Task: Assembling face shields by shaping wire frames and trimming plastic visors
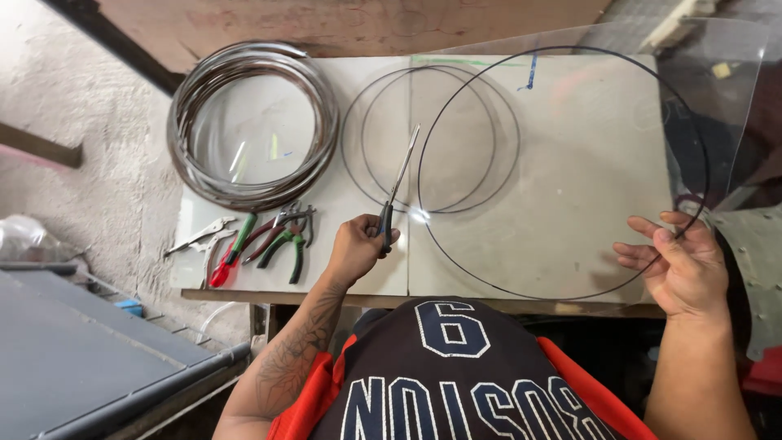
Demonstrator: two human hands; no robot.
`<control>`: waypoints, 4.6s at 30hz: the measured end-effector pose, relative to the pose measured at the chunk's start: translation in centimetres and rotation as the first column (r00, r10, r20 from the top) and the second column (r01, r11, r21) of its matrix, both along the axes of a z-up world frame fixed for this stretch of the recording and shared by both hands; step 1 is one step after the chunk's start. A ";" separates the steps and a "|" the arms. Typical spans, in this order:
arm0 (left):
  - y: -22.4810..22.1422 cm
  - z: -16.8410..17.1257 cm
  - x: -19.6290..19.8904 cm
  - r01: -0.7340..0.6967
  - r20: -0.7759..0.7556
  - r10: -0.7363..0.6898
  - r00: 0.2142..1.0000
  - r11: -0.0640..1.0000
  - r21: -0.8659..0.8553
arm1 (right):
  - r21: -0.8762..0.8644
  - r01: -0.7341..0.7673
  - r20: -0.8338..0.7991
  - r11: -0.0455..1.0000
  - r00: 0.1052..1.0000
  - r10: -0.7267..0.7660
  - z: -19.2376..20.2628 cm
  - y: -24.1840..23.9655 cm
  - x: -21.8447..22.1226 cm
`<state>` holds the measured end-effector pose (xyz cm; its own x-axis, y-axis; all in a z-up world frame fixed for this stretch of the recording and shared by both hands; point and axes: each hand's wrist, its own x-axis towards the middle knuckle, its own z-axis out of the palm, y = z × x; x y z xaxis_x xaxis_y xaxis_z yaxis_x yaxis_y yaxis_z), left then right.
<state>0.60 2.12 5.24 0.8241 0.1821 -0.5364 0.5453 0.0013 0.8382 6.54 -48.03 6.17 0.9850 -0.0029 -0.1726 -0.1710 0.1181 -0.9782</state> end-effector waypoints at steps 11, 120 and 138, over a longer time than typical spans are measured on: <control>5.3 -3.2 -4.2 -0.157 0.010 0.161 0.987 0.975 -0.156 | 0.008 -0.139 -0.169 0.990 0.976 0.139 -1.6 6.4 5.2; 12.1 -3.9 -6.7 -0.344 -0.009 0.359 0.933 0.888 -0.306 | -0.173 -0.461 -0.248 0.871 0.876 0.414 -0.1 14.3 13.4; 16.4 -4.0 -7.0 -0.245 0.076 0.280 0.957 0.921 -0.303 | -0.238 -0.580 -0.234 0.779 0.813 0.533 2.8 17.0 19.8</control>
<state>-6.42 18.53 1.27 0.8272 0.2528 -0.5018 0.3917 0.3807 0.8376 26.35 -31.02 9.00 0.7928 0.4663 -0.3924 -0.2615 -0.3213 -0.9101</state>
